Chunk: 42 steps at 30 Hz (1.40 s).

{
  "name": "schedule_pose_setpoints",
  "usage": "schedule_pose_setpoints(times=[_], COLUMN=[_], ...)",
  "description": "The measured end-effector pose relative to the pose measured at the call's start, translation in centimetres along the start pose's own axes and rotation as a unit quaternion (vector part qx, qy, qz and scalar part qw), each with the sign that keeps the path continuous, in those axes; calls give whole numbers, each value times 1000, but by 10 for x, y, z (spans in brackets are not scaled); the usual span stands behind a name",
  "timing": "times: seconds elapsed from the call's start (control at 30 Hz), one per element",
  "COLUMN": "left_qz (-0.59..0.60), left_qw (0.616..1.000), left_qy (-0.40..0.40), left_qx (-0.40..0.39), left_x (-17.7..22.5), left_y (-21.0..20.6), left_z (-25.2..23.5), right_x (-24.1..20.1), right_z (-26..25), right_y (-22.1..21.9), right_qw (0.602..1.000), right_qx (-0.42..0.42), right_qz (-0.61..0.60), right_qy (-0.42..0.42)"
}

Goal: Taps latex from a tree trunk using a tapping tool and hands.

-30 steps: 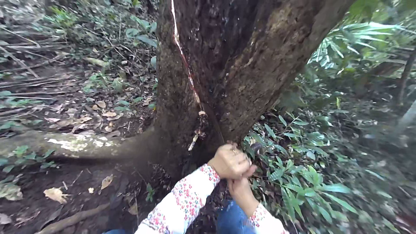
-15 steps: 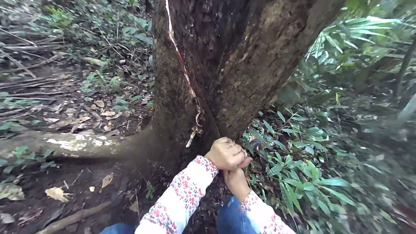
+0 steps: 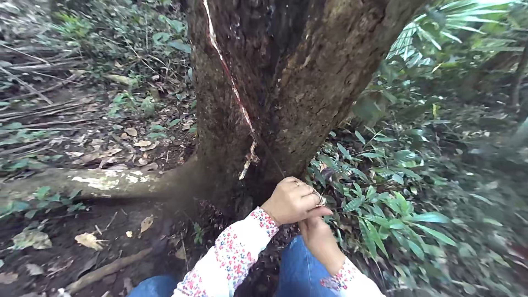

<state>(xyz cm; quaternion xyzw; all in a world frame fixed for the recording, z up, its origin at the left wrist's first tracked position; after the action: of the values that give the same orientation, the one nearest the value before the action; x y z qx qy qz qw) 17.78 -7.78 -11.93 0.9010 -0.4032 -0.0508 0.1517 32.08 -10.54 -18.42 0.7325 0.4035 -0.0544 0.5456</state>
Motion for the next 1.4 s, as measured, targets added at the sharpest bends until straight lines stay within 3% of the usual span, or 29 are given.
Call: schedule_pose_setpoints(times=[0.07,0.17,0.3,0.47,0.8,0.93,1.1,1.2,1.4], left_qz=[-1,-120,-188,-213,-178,-158,-159,-207,-270], left_qw=[998,980,945,947,950,948,950,890,643], left_qy=[57,150,257,178,48,122,230,368,585], left_qx=[26,43,-81,-160,-251,-249,-141,-174,-415], left_x=[-4,-46,-97,-107,-135,-137,-176,-215,-252], left_y=[31,77,105,82,87,99,153,187,215], left_z=[-10,0,11,3,-9,-17,-8,7,38], right_x=[-9,12,51,51,45,41,39,31,-25], right_z=[5,27,58,64,63,61,67,71,54], right_y=[30,58,76,84,66,56,50,54,120], right_qw=[996,991,973,952,932,928,931,939,930], right_qx=[-69,-94,-103,-57,-37,-33,5,35,24], right_qz=[-41,-94,-201,-279,-346,-363,-355,-322,-270], right_qy=[-38,-18,-39,-114,-104,-76,-89,-114,-248])
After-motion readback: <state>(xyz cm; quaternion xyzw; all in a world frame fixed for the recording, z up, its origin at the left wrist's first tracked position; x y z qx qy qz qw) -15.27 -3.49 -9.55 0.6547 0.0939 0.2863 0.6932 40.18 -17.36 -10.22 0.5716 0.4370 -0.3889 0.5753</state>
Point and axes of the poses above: each hand's wrist, its own z-axis away from the middle knuckle, its own y-axis out of the back of the hand, x = y × z, the point moved 2 cm from there along -z, towards the middle knuckle, and after that the axes turned 4 degrees about -z, right-handed, at the moved point
